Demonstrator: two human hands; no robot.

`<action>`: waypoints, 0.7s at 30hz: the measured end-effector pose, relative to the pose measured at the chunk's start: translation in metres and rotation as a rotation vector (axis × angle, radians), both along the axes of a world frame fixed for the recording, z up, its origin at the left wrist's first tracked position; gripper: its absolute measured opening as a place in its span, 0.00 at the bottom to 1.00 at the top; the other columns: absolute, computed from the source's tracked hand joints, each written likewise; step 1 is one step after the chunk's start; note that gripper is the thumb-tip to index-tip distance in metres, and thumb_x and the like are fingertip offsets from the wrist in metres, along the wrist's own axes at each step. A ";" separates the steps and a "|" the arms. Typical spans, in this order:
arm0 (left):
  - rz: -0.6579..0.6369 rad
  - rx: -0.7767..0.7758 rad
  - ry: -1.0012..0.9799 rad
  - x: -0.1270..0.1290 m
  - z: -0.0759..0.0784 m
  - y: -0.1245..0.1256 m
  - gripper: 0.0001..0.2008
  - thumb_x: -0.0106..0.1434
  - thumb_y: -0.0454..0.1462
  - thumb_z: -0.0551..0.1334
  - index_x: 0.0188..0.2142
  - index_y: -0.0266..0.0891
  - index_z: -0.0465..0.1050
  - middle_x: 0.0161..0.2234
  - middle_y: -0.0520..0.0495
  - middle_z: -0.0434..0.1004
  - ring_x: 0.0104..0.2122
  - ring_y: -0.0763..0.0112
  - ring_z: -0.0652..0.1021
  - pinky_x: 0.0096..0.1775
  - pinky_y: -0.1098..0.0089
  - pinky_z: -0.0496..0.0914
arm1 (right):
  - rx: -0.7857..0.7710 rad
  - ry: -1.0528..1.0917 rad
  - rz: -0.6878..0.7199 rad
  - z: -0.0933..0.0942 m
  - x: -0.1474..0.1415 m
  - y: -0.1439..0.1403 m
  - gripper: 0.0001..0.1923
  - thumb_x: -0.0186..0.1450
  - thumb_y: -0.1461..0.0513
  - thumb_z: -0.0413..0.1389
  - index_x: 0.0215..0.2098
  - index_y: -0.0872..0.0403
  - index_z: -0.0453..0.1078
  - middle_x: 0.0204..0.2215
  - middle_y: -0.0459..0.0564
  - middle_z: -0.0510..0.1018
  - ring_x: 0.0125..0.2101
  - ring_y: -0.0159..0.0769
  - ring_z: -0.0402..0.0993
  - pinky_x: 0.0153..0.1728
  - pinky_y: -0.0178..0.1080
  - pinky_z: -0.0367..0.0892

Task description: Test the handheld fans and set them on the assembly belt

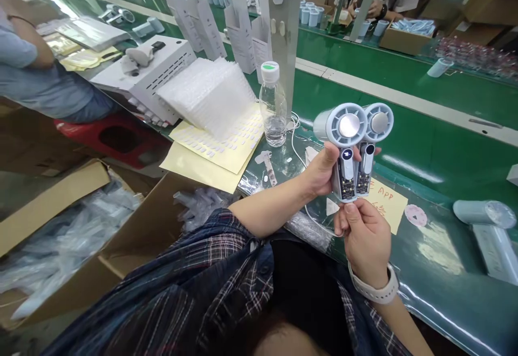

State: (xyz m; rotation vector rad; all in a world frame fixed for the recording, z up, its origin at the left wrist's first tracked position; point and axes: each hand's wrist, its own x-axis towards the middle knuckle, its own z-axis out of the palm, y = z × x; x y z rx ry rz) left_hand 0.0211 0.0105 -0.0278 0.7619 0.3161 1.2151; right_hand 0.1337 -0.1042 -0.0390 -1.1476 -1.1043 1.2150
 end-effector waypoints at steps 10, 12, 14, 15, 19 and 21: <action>-0.103 -0.138 -0.125 -0.011 0.015 -0.004 0.42 0.49 0.76 0.68 0.26 0.39 0.67 0.54 0.38 0.82 0.61 0.48 0.79 0.57 0.54 0.79 | 0.134 -0.241 -0.071 0.003 0.012 -0.001 0.18 0.75 0.49 0.62 0.32 0.51 0.75 0.25 0.45 0.77 0.28 0.34 0.76 0.33 0.38 0.70; -0.086 -0.079 -0.110 -0.008 0.013 -0.007 0.43 0.43 0.76 0.71 0.25 0.38 0.68 0.53 0.39 0.82 0.60 0.47 0.80 0.56 0.55 0.80 | 0.090 -0.090 -0.067 0.003 0.008 -0.003 0.19 0.75 0.52 0.62 0.30 0.52 0.71 0.20 0.41 0.71 0.23 0.32 0.72 0.29 0.36 0.67; -0.049 -0.004 -0.084 -0.003 0.008 -0.010 0.44 0.37 0.76 0.72 0.25 0.39 0.70 0.51 0.41 0.83 0.59 0.48 0.81 0.55 0.57 0.80 | 0.072 0.072 -0.094 0.000 0.002 -0.006 0.20 0.76 0.53 0.62 0.28 0.52 0.68 0.17 0.38 0.67 0.19 0.29 0.67 0.26 0.35 0.64; -0.040 0.031 -0.072 -0.001 0.005 -0.011 0.44 0.36 0.77 0.72 0.25 0.39 0.71 0.49 0.41 0.84 0.58 0.49 0.82 0.55 0.58 0.80 | 0.069 0.133 -0.111 -0.001 0.000 -0.007 0.20 0.76 0.54 0.62 0.28 0.52 0.67 0.17 0.37 0.66 0.18 0.29 0.66 0.26 0.35 0.64; -0.055 0.098 -0.017 0.003 -0.001 -0.011 0.46 0.34 0.80 0.68 0.24 0.40 0.71 0.42 0.40 0.84 0.53 0.50 0.83 0.49 0.60 0.81 | 0.053 0.119 -0.104 -0.009 0.002 -0.010 0.17 0.77 0.54 0.60 0.32 0.51 0.69 0.20 0.39 0.68 0.21 0.30 0.68 0.28 0.36 0.65; -0.037 0.057 0.024 0.002 0.000 -0.009 0.48 0.33 0.82 0.66 0.27 0.40 0.71 0.46 0.39 0.83 0.55 0.47 0.82 0.50 0.58 0.80 | 0.078 -0.028 -0.061 -0.009 0.011 -0.010 0.16 0.78 0.52 0.58 0.35 0.51 0.72 0.26 0.43 0.74 0.28 0.35 0.74 0.34 0.39 0.68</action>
